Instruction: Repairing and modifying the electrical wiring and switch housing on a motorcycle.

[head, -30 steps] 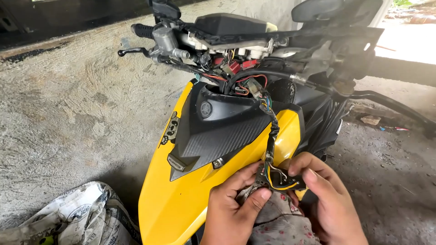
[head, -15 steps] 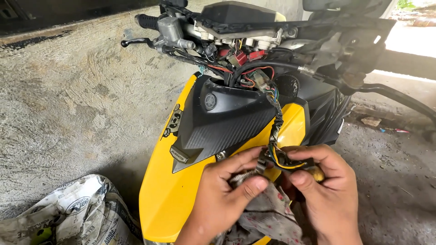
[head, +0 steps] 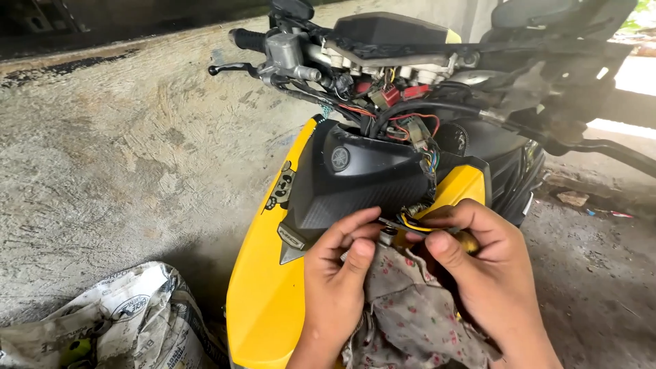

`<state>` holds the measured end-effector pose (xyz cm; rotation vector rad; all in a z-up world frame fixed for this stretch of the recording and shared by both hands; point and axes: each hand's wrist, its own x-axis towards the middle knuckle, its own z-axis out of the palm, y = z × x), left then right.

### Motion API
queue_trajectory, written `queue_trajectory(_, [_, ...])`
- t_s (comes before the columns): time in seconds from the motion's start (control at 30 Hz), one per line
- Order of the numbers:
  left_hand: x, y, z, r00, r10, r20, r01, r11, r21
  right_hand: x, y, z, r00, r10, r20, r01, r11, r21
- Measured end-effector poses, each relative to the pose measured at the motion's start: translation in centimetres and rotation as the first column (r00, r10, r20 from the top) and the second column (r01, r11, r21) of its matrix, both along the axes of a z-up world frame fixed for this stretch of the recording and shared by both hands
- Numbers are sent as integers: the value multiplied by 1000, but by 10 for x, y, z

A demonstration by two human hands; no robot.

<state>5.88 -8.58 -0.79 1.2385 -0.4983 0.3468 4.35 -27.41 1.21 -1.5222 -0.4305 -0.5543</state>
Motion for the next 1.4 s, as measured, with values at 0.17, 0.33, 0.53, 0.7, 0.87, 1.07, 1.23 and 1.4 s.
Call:
queue_trajectory(0.17, [1,-1,-7,998,55,19,-55,998,7,5,6,-3,999,-32,-36,30,998,-49])
queue_trajectory(0.33, [-1,-2,-4,996,93,-17,-92,994,57,8,6,-17,1000,-5,-28,7,998,69])
queue_trajectory(0.53, [-2,-2,-6,996,86,-38,-85,996,25,8,8,-17,999,-3,-41,7,996,84])
queue_trajectory(0.7, [-2,0,-6,995,90,-34,-89,996,26,7,9,-18,999,-30,-32,33,997,72])
queue_trajectory(0.87, [-1,1,-7,995,83,-49,-81,996,31,6,10,-19,999,-17,-28,19,996,83])
queue_trajectory(1.07, [-2,3,-6,997,71,-38,-70,997,23,8,10,-21,997,-10,-71,18,994,111])
queue_trajectory(1.23, [-2,3,-8,997,68,-45,-67,998,19,7,12,-20,998,7,-59,0,993,122])
queue_trajectory(1.4, [-3,3,-8,997,81,-18,-81,996,24,7,13,-19,998,-4,-58,10,994,109])
